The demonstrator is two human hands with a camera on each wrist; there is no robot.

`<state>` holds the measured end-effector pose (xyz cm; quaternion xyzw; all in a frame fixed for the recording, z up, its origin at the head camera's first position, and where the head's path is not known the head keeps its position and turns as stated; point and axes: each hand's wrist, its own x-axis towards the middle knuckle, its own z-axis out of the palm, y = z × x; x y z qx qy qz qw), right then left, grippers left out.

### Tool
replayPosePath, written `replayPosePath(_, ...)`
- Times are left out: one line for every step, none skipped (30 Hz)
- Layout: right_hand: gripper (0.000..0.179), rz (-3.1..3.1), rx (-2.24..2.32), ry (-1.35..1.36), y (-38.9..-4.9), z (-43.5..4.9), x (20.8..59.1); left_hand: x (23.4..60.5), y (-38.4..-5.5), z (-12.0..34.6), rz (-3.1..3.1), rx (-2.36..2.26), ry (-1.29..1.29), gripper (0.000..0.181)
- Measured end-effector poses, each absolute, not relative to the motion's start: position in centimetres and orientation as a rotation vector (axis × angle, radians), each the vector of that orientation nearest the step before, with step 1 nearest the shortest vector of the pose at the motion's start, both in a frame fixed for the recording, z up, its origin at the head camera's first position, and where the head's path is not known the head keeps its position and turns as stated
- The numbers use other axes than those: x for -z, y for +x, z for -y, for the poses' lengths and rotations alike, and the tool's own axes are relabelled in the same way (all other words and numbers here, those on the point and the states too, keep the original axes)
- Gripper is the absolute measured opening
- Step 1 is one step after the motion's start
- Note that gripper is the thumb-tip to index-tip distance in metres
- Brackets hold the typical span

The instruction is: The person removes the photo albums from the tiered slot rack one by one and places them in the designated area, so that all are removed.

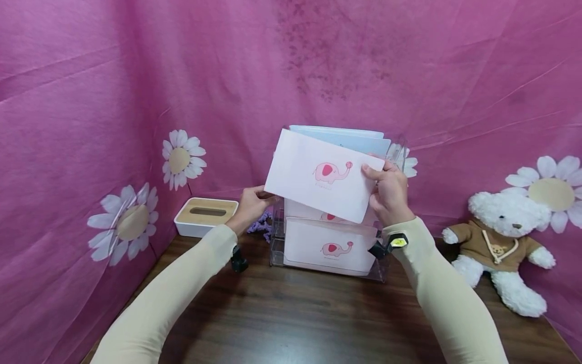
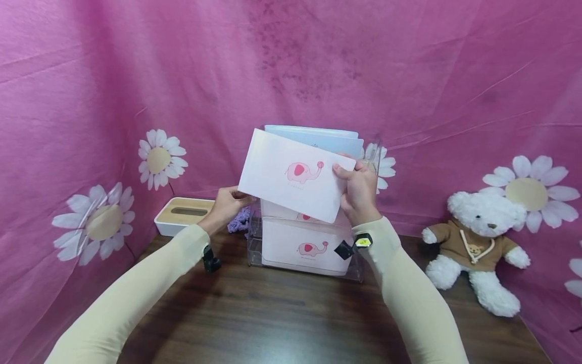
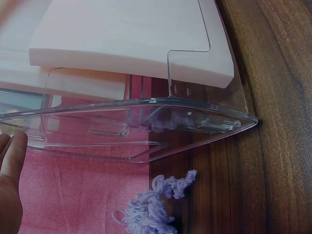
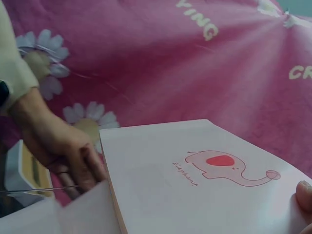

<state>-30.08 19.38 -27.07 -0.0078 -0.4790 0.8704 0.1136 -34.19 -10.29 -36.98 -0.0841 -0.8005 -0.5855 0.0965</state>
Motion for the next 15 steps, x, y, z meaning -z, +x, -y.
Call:
replayPosePath(0.023, 1.425, -2.548, -0.03, -29.8, -19.3, 27.4, 37.0, -34.2, 10.3, 2.363, 1.712, -0.259, 0.033)
replayPosePath(0.023, 1.446, -2.544, -0.038, -29.6, -19.3, 27.7, 37.0, -34.2, 10.3, 2.358, 1.687, -0.26, 0.032)
replayPosePath(0.023, 1.467, -2.538, -0.047, -29.3, -19.3, 28.0, 37.1, -34.2, 10.3, 2.355, 1.655, -0.261, 0.032)
replayPosePath(0.023, 1.482, -2.534, -0.058, -29.1, -19.3, 28.2, 37.1, -34.3, 10.3, 2.35, 1.637, -0.265, 0.033)
replayPosePath(0.023, 1.489, -2.533, -0.067, -28.9, -19.3, 28.5, 37.1, -34.3, 10.3, 2.343, 1.627, -0.27, 0.034)
replayPosePath(0.023, 1.49, -2.532, -0.07, -28.7, -19.3, 28.7, 37.1, -34.4, 10.2, 2.336, 1.634, -0.277, 0.035)
replayPosePath(0.022, 1.493, -2.529, -0.068, -28.5, -19.4, 28.9, 37.1, -34.4, 10.2, 2.329, 1.652, -0.281, 0.036)
replayPosePath(0.023, 1.485, -2.531, -0.074, -28.4, -19.5, 29.1, 37.1, -34.4, 10.2, 2.323, 1.674, -0.283, 0.037)
replayPosePath(0.023, 1.481, -2.528, -0.073, -28.3, -19.6, 29.3, 37.1, -34.5, 10.2, 2.317, 1.699, -0.283, 0.038)
replayPosePath(0.023, 1.482, -2.53, -0.074, -28.2, -19.6, 29.4, 37.2, -34.5, 10.2, 2.314, 1.723, -0.283, 0.039)
replayPosePath(0.023, 1.48, -2.537, -0.077, -28.1, -19.7, 29.5, 37.2, -34.5, 10.2, 2.311, 1.745, -0.283, 0.039)
replayPosePath(0.024, 1.489, -2.541, -0.085, -27.9, -19.8, 29.7, 37.2, -34.5, 10.2, 2.306, 1.776, -0.28, 0.04)
replayPosePath(0.024, 1.501, -2.546, -0.095, -27.8, -19.9, 29.9, 37.2, -34.5, 10.2, 2.307, 1.789, -0.278, 0.039)
replayPosePath(0.024, 1.517, -2.549, -0.106, -27.7, -19.9, 30.0, 37.2, -34.5, 10.2, 2.306, 1.802, -0.274, 0.039)
replayPosePath(0.024, 1.539, -2.549, -0.109, -27.5, -20.0, 30.2, 37.2, -34.5, 10.2, 2.307, 1.805, -0.268, 0.038)
